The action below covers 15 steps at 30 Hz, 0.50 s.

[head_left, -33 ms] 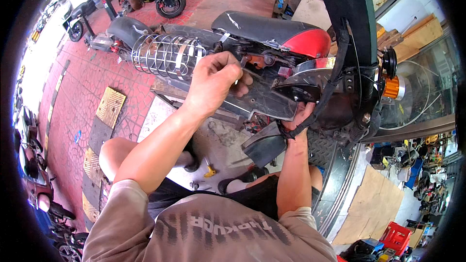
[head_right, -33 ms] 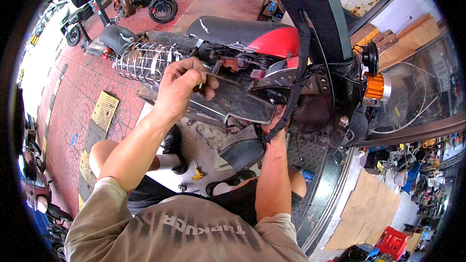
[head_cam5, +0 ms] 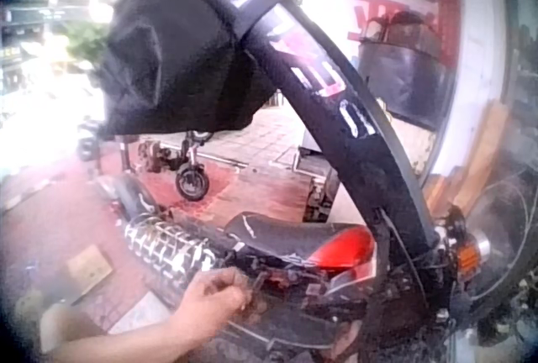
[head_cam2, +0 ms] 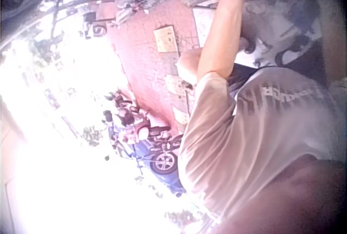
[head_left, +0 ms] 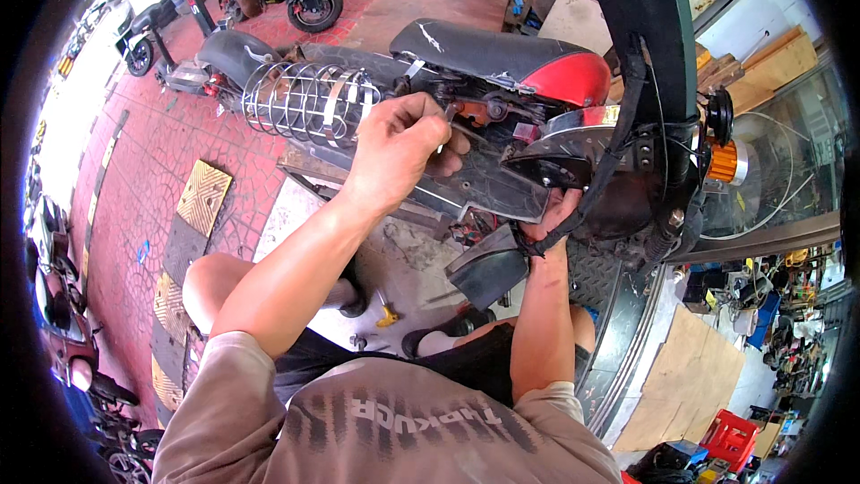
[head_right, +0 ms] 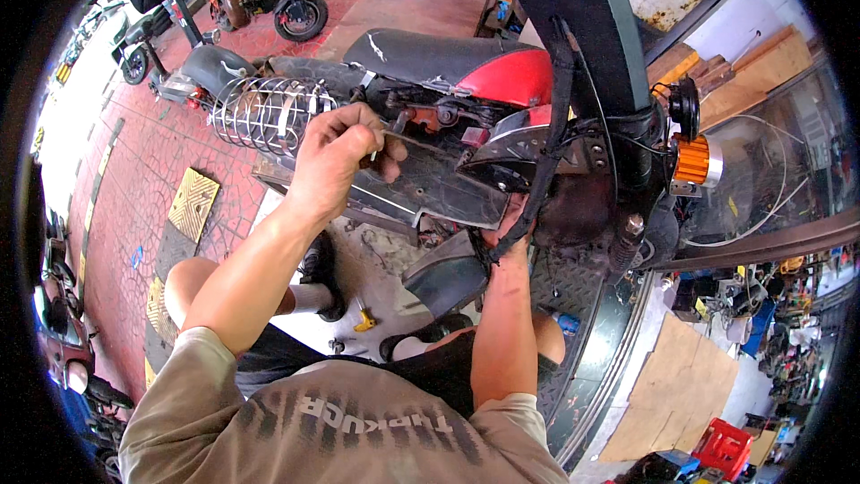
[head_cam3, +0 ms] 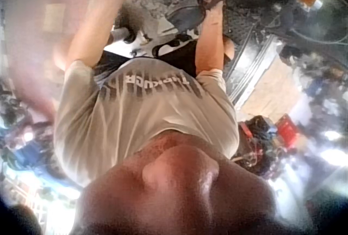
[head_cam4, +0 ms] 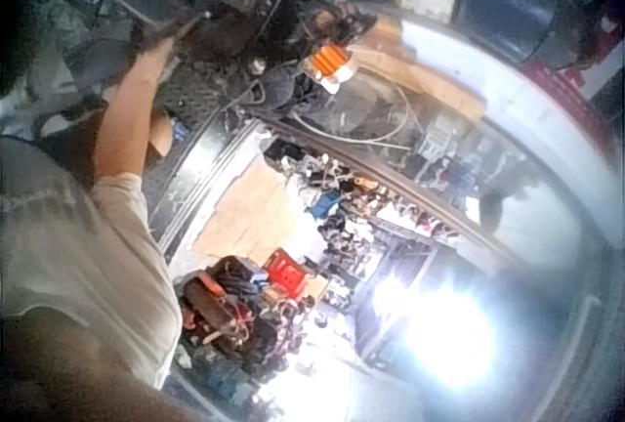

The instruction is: The person manipulates wires and electrical connectors, handles a small plastic cover, and uses a screwdriver to work on the internal components of a scooter.

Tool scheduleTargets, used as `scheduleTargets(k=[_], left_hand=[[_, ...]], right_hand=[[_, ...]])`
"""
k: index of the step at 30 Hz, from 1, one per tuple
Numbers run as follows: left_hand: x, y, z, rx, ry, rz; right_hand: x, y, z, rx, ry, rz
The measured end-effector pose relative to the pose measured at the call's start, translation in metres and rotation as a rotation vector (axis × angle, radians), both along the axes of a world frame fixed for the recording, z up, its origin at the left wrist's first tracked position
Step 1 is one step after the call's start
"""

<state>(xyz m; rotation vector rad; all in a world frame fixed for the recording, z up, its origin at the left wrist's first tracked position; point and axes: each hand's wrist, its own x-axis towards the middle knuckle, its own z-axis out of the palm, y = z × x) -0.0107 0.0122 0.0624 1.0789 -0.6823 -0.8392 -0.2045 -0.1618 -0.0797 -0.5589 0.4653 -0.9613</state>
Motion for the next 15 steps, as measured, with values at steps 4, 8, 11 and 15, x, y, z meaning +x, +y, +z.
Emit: scheduleTargets(k=[4,8,11,15], left_hand=[[-0.003,-0.013,-0.002,-0.035,0.022,-0.014],[-0.004,-0.019,0.002,-0.014,-0.015,-0.021],[-0.006,-0.022,0.005,0.031,-0.038,-0.013],[-0.006,-0.026,0.009,0.046,-0.093,-0.018]], right_hand=[[0.001,-0.001,0.001,0.036,0.090,-0.003],[0.002,-0.006,-0.004,-0.008,0.066,0.014],[0.001,-0.007,-0.009,0.012,0.039,0.019],[0.002,-0.008,-0.012,-0.022,0.056,-0.025]])
